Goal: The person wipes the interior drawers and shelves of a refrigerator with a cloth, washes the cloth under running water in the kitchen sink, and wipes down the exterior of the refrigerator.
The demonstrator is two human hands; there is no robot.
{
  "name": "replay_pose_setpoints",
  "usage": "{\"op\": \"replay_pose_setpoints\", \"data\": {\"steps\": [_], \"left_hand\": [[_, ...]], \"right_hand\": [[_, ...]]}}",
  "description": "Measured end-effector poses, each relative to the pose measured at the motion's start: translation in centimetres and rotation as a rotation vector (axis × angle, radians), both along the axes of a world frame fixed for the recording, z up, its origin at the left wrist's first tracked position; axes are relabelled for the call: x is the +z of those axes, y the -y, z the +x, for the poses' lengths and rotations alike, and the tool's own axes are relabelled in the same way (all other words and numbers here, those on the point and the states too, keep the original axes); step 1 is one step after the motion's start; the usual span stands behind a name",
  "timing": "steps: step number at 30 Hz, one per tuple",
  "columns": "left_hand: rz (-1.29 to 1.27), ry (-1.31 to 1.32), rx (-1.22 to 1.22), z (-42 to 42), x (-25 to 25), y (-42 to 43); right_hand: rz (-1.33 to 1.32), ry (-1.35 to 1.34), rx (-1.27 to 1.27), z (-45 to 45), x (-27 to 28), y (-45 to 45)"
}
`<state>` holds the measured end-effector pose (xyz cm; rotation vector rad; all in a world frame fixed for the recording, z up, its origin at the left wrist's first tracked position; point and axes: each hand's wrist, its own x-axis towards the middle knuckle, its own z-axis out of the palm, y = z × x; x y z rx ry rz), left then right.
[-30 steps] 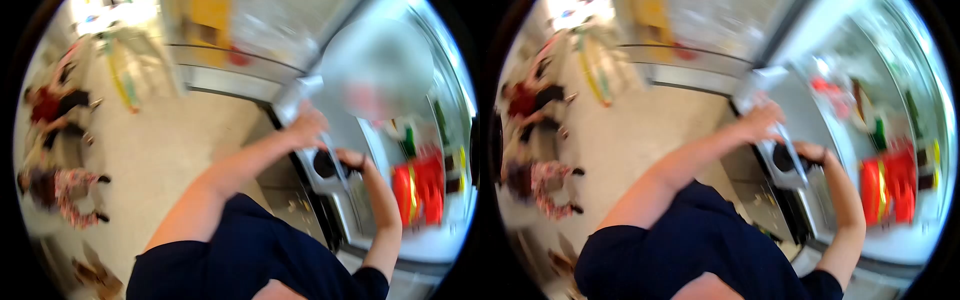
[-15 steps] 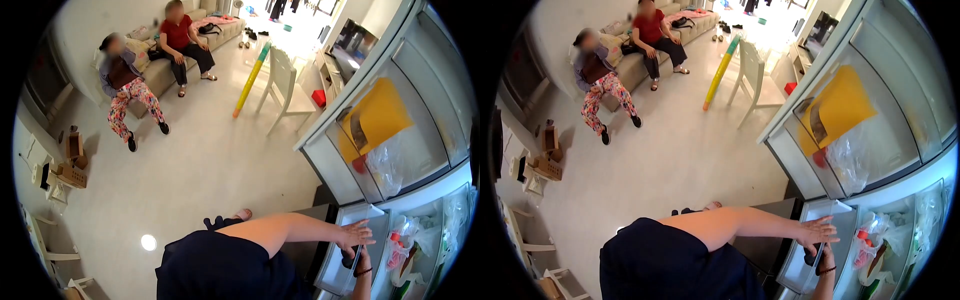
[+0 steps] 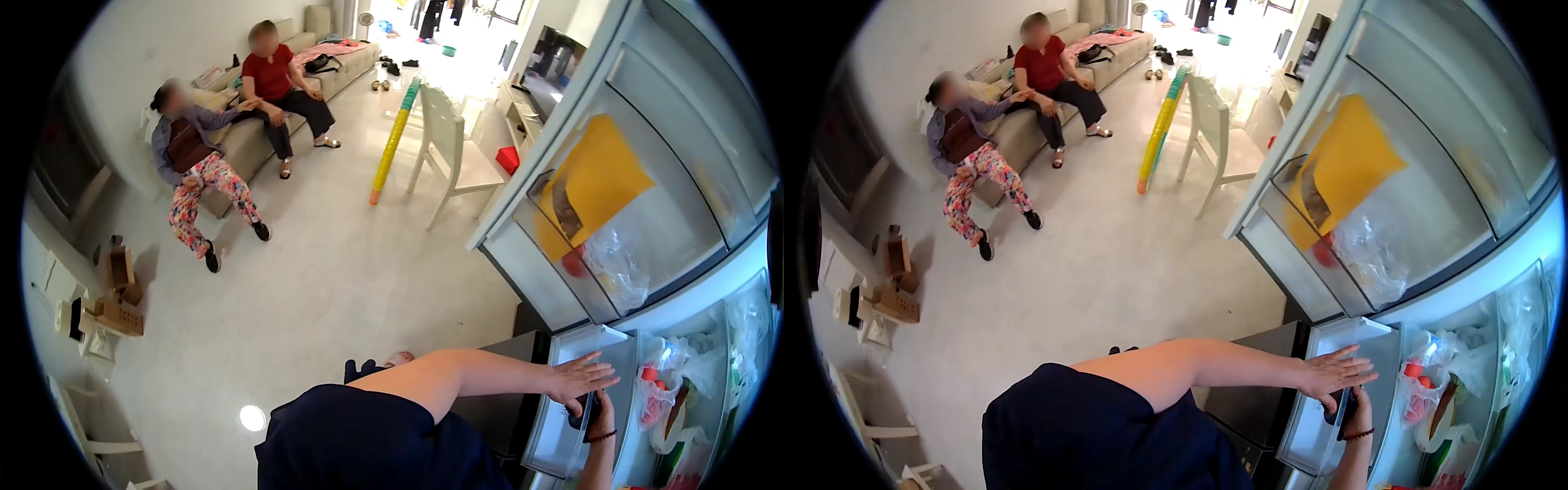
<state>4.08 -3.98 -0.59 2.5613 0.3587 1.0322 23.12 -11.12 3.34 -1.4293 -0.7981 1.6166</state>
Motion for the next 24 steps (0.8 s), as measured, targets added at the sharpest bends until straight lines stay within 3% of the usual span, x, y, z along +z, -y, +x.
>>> {"op": "replay_pose_setpoints", "data": {"steps": [5,6,7,8,10,13,20,24], "left_hand": [[0.007,-0.046,0.030,1.1,-1.1,-0.4],[0.010,-0.053,0.038,1.3,-1.2,-0.5],[0.015,-0.059,0.045,1.4,-1.3,-0.5],[0.021,-0.078,0.051,1.2,-1.1,-0.5],[0.034,-0.118,0.049,0.8,-0.3,-0.3],[0.037,-0.136,0.057,0.7,-0.2,-0.2],[-0.008,-0.092,0.007,0.3,-0.3,-0.5],[0.016,-0.055,0.018,1.1,-1.0,-0.5]], "right_hand": [[0.002,0.179,0.126,-0.3,2.2,1.7],[0.284,0.860,0.534,2.5,0.1,1.7],[0.609,1.627,0.734,4.9,-1.8,1.7],[0.713,1.441,0.665,5.8,-1.8,2.6],[0.245,0.397,0.244,10.0,-4.5,5.1],[0.202,0.554,0.304,11.4,-3.1,6.6],[1.024,1.727,1.187,18.9,-7.4,7.5],[1.006,1.589,1.109,22.2,-8.9,7.5]]}}
